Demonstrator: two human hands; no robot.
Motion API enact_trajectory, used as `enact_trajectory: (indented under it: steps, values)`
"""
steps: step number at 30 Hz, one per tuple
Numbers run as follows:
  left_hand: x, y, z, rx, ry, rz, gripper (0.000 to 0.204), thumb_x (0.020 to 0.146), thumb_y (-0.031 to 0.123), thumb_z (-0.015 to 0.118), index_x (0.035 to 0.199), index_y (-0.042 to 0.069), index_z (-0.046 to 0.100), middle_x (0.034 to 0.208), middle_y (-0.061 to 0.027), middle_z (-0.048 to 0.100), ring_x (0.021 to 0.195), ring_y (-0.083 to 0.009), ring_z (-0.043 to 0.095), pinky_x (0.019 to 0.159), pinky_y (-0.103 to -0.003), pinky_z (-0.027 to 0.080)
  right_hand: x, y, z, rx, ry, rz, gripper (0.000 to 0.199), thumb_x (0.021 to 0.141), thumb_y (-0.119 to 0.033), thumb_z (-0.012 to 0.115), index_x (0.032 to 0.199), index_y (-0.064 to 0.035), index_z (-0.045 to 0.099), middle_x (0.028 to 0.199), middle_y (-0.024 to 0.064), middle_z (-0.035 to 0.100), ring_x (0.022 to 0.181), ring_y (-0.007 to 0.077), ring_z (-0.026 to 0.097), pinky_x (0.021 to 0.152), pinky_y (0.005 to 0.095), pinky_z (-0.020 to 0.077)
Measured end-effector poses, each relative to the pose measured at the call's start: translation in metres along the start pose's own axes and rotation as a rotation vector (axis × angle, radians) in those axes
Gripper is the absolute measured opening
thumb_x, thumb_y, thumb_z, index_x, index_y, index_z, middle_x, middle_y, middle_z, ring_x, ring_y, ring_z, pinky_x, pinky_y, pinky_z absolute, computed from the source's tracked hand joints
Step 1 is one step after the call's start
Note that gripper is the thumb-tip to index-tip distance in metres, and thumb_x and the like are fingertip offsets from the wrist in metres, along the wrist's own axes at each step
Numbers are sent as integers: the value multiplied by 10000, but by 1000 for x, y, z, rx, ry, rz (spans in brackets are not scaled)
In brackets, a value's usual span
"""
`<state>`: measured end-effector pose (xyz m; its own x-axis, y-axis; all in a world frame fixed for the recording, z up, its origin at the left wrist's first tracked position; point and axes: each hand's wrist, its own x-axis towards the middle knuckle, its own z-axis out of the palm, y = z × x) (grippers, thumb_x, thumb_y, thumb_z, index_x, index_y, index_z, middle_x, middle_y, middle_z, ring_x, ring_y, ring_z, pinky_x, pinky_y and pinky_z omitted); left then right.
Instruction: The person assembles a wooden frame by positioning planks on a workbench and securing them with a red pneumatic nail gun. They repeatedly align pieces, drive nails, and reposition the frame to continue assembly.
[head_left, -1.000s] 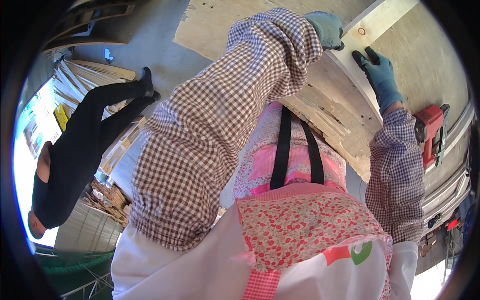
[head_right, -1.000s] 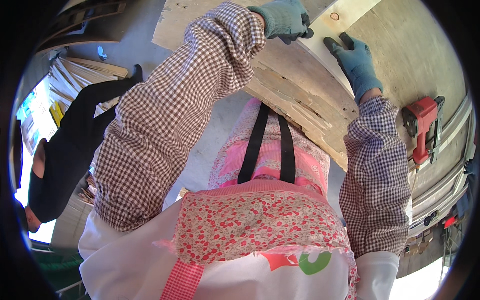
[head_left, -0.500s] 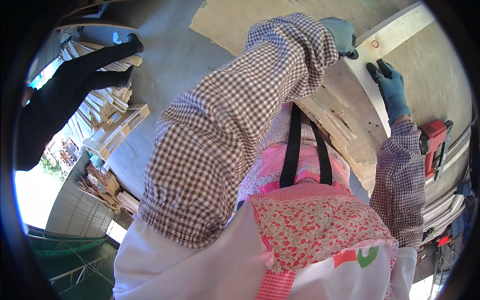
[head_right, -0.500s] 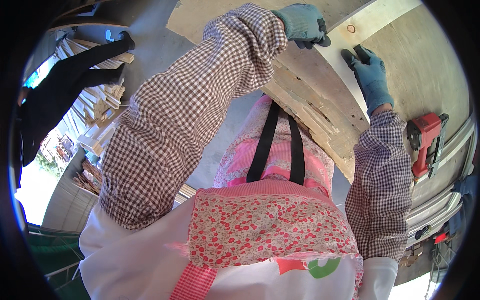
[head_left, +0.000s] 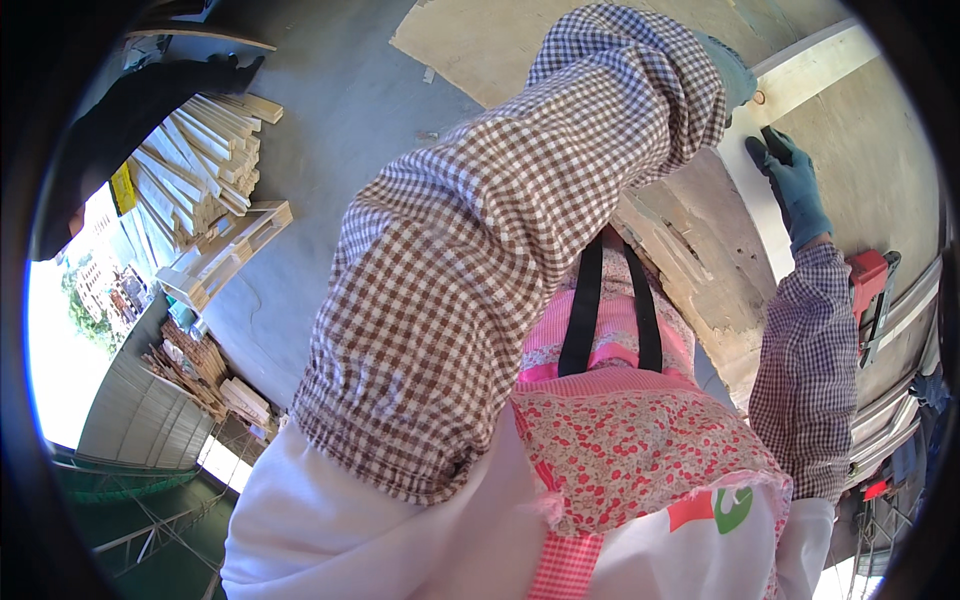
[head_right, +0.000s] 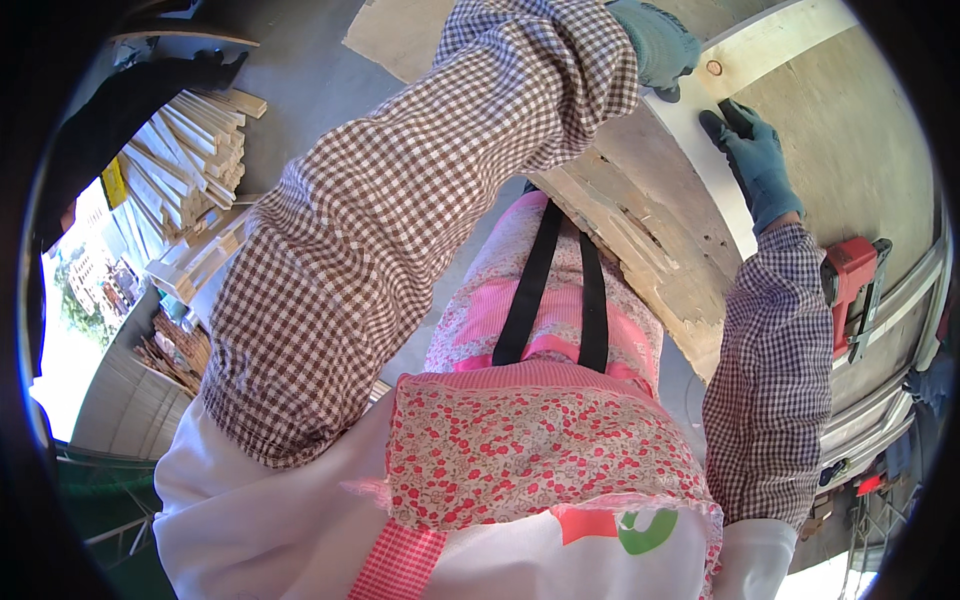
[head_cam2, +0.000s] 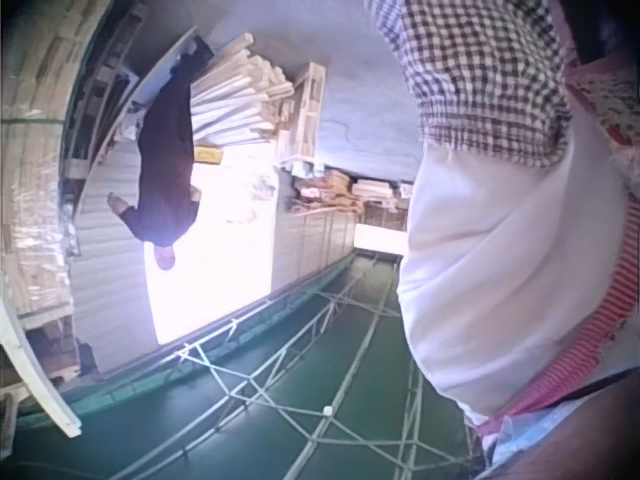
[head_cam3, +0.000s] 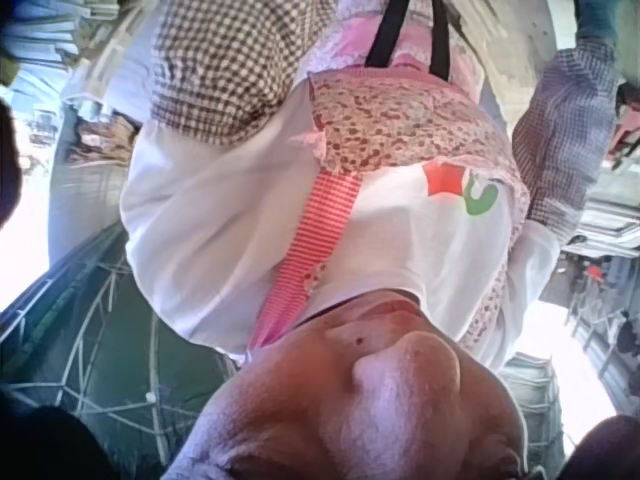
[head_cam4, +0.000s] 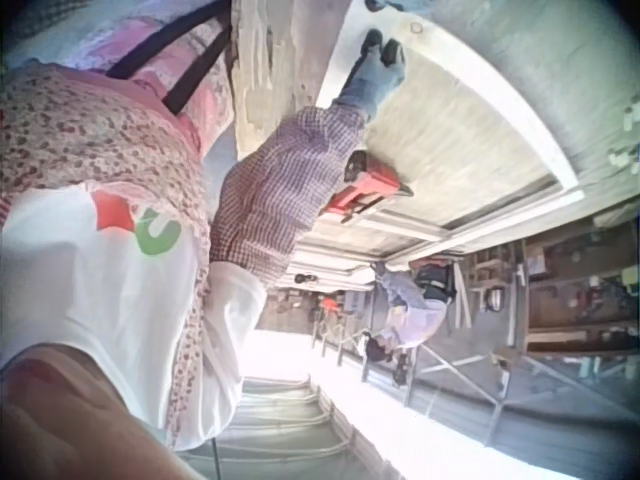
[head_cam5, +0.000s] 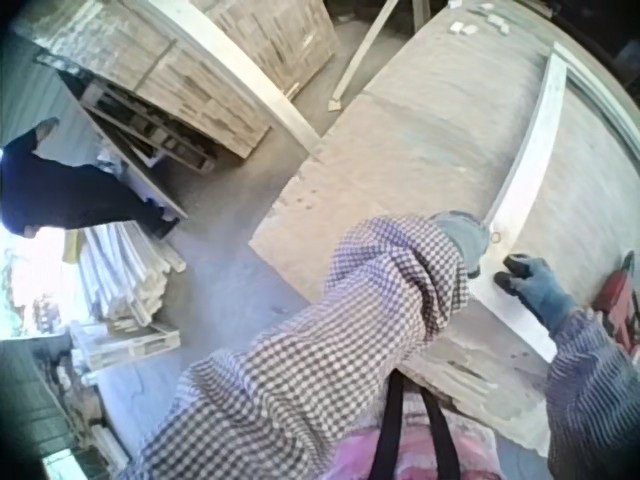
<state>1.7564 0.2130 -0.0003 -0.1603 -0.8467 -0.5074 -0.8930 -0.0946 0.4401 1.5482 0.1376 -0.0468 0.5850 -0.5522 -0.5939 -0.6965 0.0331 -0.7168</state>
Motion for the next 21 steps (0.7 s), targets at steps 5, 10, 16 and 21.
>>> enact_trajectory:
  steps: [5,10,16,21]
  values:
    - [-1,-10,10,-140,86,26,390,716,291,659,1040,77,623,1006,-153,615,946,-276,590,819,-403,469,-8,-20,4,-70,-7,83,391,804,-221,640,1132,-26,556,852,-6,604,625,49,466,541,196,385]
    - [12,-7,15,-134,-38,-100,393,734,373,671,1009,95,630,929,-105,640,891,-259,595,772,-409,458,-6,-13,6,-66,23,55,366,808,-192,625,1129,-28,560,828,6,604,614,58,475,533,197,392]
    - [-9,14,24,-281,59,-440,253,785,357,612,899,139,669,760,-56,654,723,-224,616,681,-372,468,-10,-13,15,-108,164,79,342,793,-150,622,1110,-30,579,873,61,619,650,97,538,577,218,446]
    - [-22,26,37,-473,157,-573,263,800,373,576,924,162,674,852,-95,649,779,-258,615,714,-390,466,-37,-17,-5,-317,497,-237,512,767,-240,662,1220,-72,492,1089,124,565,936,223,561,796,314,446]
